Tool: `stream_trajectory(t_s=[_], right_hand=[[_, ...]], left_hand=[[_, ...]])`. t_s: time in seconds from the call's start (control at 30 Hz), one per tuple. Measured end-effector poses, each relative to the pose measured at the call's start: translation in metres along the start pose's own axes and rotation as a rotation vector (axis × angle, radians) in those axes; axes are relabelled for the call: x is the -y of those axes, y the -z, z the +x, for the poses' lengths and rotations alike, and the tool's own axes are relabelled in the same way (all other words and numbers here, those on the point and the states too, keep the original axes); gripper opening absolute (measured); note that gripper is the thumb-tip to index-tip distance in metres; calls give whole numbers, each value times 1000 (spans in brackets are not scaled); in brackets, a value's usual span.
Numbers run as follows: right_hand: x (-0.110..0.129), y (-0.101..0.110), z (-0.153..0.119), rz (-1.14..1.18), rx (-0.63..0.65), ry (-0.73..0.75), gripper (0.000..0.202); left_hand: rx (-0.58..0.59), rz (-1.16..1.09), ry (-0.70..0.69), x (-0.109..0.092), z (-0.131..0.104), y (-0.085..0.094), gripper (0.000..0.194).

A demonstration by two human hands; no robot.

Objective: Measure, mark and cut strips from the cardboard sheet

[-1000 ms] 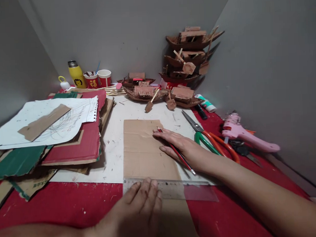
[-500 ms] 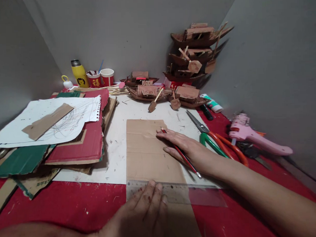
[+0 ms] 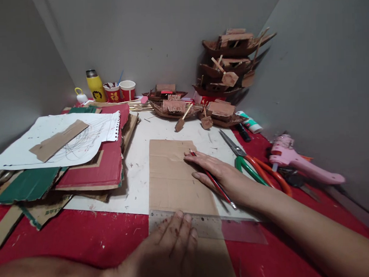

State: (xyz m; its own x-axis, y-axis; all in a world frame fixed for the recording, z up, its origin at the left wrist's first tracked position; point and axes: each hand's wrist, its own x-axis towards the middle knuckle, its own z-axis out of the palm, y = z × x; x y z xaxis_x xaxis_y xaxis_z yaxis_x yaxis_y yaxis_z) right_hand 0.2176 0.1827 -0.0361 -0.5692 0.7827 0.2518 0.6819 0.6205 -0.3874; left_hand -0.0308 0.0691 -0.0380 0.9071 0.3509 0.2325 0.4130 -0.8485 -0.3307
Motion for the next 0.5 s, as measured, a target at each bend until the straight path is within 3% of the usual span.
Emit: stream_trajectory(t_s=[0.17,0.33,0.4,0.5], right_hand=[[2,4,0,47,-17,-10,42],[21,38,-14,278,-171,-157,37],[32,53,-21,426,-155,-221,36],[42,61,-29,662,-20,-263,41]], left_hand=[[26,-56,26,-1,1,-3,39],[74,-79,32,-4,1,-4,42],[89,-95,32,-3,0,-1,44],[122,-137,37,-1,-2,2,48]])
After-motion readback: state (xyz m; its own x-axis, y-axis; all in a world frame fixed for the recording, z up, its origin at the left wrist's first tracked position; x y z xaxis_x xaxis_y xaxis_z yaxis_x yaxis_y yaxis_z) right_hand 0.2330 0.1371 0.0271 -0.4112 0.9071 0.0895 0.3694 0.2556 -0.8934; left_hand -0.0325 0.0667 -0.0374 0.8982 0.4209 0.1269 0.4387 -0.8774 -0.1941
